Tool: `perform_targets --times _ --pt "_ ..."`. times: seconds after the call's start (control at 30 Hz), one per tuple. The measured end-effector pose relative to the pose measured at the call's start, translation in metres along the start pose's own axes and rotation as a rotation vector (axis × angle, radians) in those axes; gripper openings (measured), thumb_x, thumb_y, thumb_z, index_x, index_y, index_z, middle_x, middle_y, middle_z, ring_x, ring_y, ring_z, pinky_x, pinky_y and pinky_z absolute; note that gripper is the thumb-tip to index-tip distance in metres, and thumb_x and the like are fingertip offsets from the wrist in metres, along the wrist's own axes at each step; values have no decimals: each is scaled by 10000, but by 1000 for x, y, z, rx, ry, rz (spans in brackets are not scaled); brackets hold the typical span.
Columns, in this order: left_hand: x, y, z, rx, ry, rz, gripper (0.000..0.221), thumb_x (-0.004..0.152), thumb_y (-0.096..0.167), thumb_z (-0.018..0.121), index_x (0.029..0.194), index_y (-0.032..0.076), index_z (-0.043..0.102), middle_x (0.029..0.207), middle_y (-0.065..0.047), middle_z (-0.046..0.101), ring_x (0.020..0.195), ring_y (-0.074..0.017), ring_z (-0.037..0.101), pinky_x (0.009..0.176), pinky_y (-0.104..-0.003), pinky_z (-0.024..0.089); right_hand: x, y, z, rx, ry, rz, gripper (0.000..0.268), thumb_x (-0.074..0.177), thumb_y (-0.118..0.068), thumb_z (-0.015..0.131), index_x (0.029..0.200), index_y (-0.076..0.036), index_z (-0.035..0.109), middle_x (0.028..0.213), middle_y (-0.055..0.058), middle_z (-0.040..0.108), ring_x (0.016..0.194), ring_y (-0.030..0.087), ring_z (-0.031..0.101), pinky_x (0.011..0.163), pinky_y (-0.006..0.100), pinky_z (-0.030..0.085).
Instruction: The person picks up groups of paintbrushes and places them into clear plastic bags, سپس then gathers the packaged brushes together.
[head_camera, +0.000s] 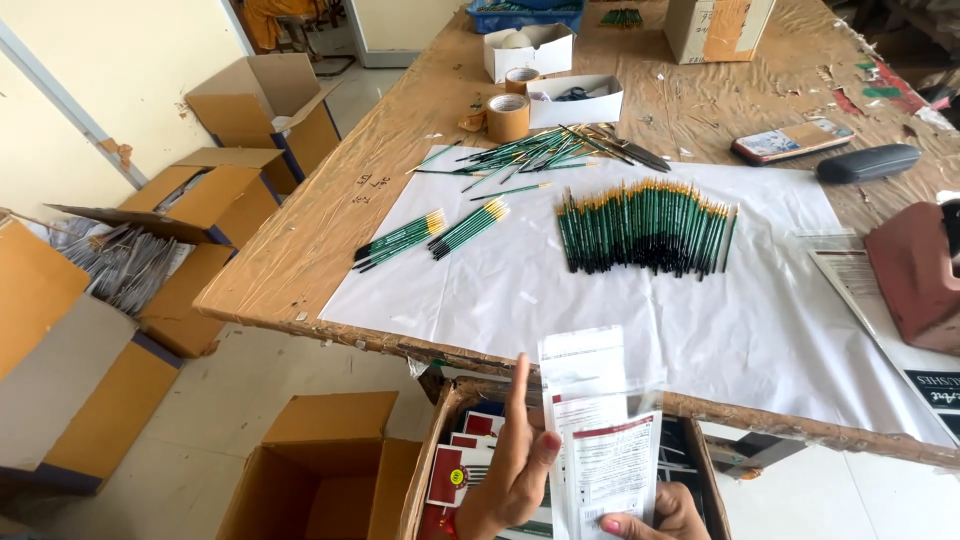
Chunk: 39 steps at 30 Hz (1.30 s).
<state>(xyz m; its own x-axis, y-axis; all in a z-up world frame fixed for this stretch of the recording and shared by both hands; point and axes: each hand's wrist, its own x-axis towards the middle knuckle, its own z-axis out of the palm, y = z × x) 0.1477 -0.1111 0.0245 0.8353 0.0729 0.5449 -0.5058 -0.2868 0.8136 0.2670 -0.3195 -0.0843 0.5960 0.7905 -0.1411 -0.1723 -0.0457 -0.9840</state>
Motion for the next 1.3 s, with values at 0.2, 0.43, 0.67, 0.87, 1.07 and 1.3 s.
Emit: perform_targets --times 0.2,0.43,0.67,0.87,1.07,1.3 --pt "-31 -59 24 -188 102 -78 655 1126 280 476 1617 -26 169 1476 -347 509 1362 -377 515 1142 -554 379 25 161 -56 167 174 232 345 828 -172 746 987 125 822 925 284 812 810 301 810 772 423 617" --pt "-5 -22 9 -245 68 -464 493 1073 375 435 1300 26 699 786 -89 597 702 -119 535 670 -303 435 16 150 -68 -256 245 228 456 944 -337 596 1161 40 731 1108 223 792 1008 234 772 927 380 579" --pt "-3 -1 27 -86 12 -374 358 1098 235 535 1266 -20 722 576 -16 498 461 -78 317 428 -272 245 -53 -101 5 -993 706 -586 130 825 -156 778 944 -107 759 1038 81 759 988 203 782 871 333 639" --pt "-5 19 35 -209 13 -187 302 1146 180 531 1260 -74 648 1004 -183 756 915 -161 736 776 -330 576 -28 -180 36 -1276 54 -898 276 768 -123 783 1004 17 756 1038 153 767 934 255 760 756 363 627" --pt "12 76 22 8 -229 -574 261 1054 98 581 1271 -39 629 862 -207 740 752 -219 733 644 -375 509 -22 -181 29 -1271 -92 -1026 249 815 -114 774 1010 34 728 982 133 743 887 233 736 735 350 605" --pt "-3 31 35 -25 -161 -289 354 1029 -19 565 1382 -20 587 968 -226 749 825 -190 747 666 -338 557 -43 -139 -49 -658 199 -528 148 759 29 749 899 -8 779 873 81 733 764 162 715 638 262 614"
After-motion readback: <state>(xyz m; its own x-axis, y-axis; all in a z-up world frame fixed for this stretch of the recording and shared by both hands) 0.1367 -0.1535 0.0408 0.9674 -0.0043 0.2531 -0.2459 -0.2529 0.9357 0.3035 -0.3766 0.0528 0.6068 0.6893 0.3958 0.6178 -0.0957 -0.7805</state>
